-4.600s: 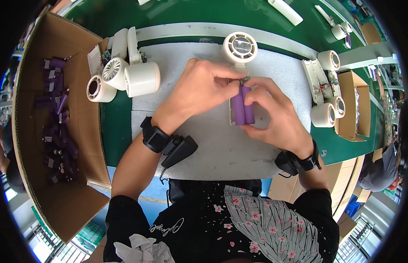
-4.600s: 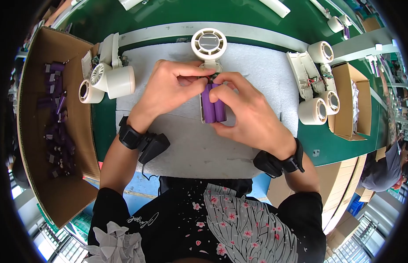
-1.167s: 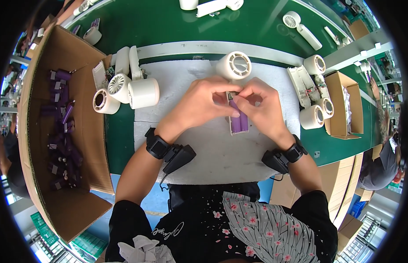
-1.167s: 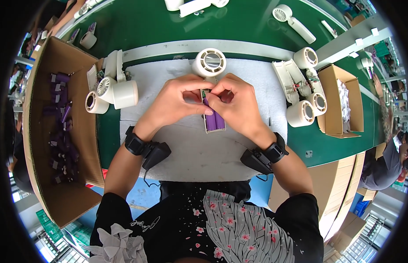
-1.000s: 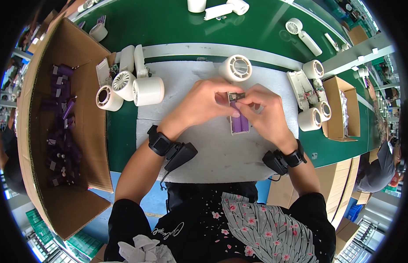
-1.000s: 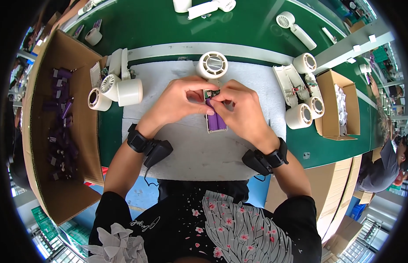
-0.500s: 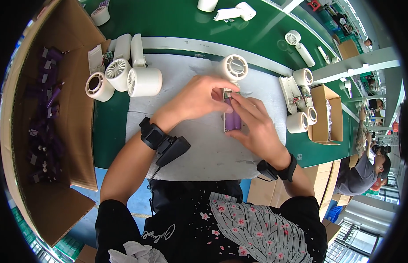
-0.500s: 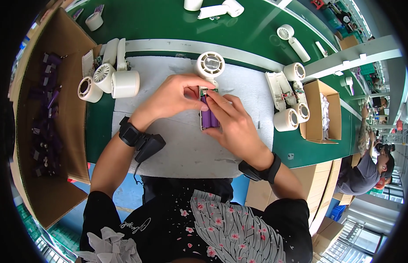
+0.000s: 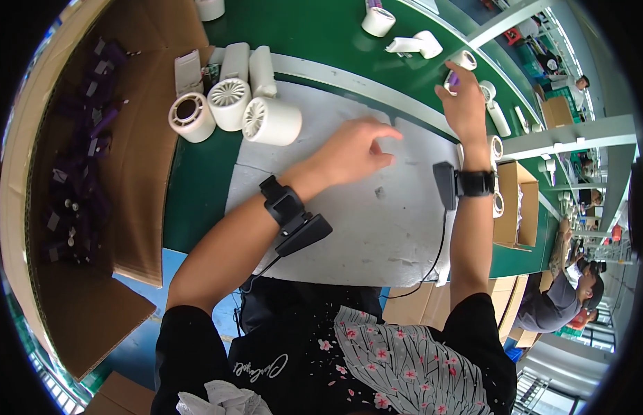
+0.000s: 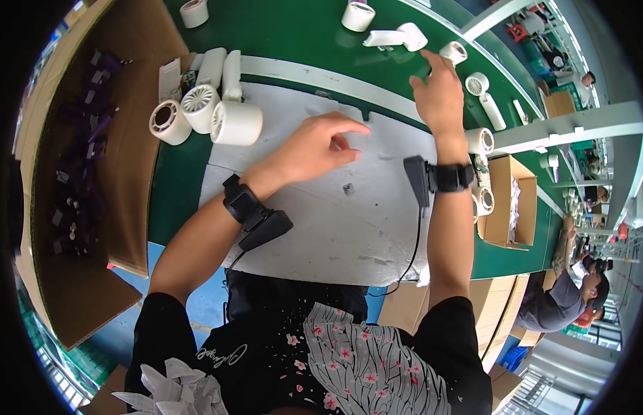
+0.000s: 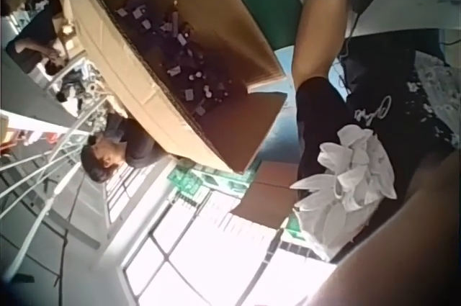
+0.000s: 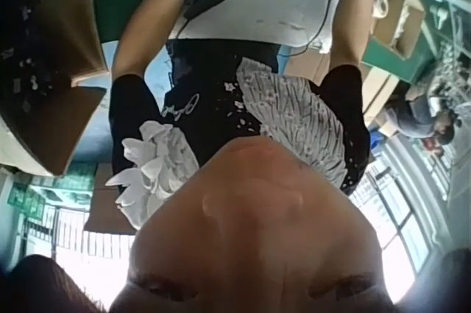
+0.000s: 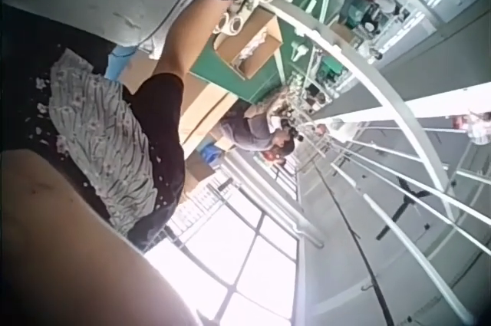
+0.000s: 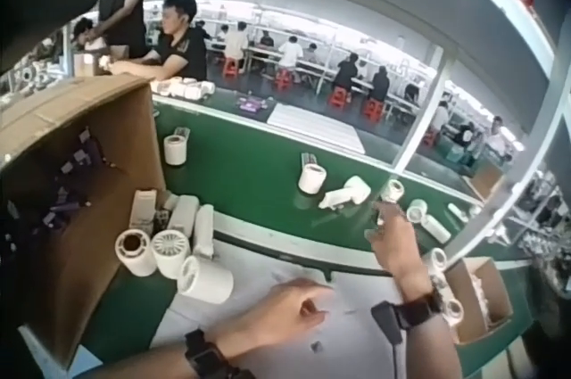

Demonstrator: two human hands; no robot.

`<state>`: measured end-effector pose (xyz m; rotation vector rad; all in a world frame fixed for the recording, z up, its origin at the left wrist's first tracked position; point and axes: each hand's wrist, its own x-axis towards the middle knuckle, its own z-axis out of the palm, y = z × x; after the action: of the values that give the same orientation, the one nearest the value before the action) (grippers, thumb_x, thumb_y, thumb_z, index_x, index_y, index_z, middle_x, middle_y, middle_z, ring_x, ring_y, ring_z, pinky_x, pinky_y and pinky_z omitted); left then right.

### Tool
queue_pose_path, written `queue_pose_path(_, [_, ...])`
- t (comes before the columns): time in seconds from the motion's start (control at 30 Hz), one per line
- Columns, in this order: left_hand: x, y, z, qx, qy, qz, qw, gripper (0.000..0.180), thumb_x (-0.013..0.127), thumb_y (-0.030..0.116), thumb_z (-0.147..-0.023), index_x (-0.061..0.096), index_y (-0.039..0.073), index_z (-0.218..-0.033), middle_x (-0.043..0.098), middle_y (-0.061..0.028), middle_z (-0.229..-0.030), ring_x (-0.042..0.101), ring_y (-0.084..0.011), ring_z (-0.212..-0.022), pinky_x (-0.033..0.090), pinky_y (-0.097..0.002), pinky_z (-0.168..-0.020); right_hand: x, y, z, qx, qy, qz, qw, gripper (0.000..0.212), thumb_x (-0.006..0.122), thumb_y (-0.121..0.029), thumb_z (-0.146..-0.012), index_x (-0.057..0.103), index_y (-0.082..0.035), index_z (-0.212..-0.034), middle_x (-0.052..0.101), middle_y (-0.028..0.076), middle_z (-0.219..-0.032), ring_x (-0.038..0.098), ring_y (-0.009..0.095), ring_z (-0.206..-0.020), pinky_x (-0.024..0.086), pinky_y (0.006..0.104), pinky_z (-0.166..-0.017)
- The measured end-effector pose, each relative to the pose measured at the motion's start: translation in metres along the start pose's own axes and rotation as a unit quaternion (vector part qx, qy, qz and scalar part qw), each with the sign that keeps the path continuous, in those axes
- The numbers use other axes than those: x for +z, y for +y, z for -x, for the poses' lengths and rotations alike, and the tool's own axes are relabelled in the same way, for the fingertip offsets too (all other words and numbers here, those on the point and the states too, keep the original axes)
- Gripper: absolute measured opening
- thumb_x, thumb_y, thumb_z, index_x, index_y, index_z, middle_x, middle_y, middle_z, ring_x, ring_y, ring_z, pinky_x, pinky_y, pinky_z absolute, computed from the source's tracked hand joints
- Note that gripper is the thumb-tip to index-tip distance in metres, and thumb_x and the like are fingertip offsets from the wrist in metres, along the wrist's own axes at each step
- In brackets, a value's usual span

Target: The person assembles a handheld fan by retrieving a battery and a circuit board, connecting the wires, and fitting the components into the fan housing. After testing the circuit, they insert a second battery and set the fan aside.

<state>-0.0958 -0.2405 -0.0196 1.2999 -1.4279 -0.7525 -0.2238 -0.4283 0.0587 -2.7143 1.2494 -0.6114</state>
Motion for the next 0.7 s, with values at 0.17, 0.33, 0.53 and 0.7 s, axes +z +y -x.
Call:
queue_pose_path(0.17, [0.002, -0.007, -0.002, 0.010, 0.013, -0.013, 1.000, 0.036, 0.073, 0.011, -0.080, 0.065, 0.006, -0.115, 0.064, -0.0136, -0.106, 0.067, -0.0200, -0.080, 0.055, -0.0316, -0.074, 0.065, 0.014, -0.064, -0.193, 0.034, -0.051, 0.979, 0.056, 0.072, -0.004, -0.075, 0.055, -0.010, -0.128, 0.059, 0.016, -0.123, 0.064, 0.031, -0.100, 0.052, 0.0391, -0.085])
queue_pose_path(0.33, [0.004, -0.006, -0.004, 0.033, 0.017, -0.026, 0.999, 0.034, 0.072, 0.011, -0.080, 0.065, 0.006, -0.113, 0.064, -0.0144, -0.105, 0.066, -0.0208, -0.078, 0.055, -0.0336, -0.072, 0.083, 0.026, -0.076, -0.172, 0.021, -0.048, 0.984, 0.043, 0.072, -0.003, -0.075, 0.061, -0.006, -0.116, 0.061, 0.017, -0.119, 0.066, 0.030, -0.092, 0.054, 0.0395, -0.081])
queue_pose_path(0.53, [0.008, -0.010, -0.002, 0.042, 0.029, -0.026, 0.998, 0.031, 0.070, 0.014, -0.083, 0.065, 0.005, -0.112, 0.064, -0.0143, -0.104, 0.066, -0.0213, -0.076, 0.053, -0.0347, -0.071, 0.040, 0.011, -0.022, -0.079, -0.021, -0.025, 0.996, 0.023, 0.073, -0.004, -0.075, 0.059, -0.001, -0.093, 0.063, 0.014, -0.104, 0.065, 0.027, -0.083, 0.052, 0.0359, -0.073])
queue_pose_path(0.7, [0.005, -0.002, -0.004, -0.017, 0.154, 0.076, 0.985, 0.028, 0.069, 0.021, -0.082, 0.064, 0.005, -0.105, 0.062, -0.0183, -0.087, 0.063, -0.0328, -0.074, 0.050, -0.0439, -0.072, -0.015, -0.029, 0.057, -0.058, -0.124, -0.137, 0.981, 0.025, 0.074, -0.002, -0.075, 0.050, -0.002, -0.082, 0.053, 0.008, -0.084, 0.051, 0.017, -0.069, 0.043, 0.0266, -0.064])
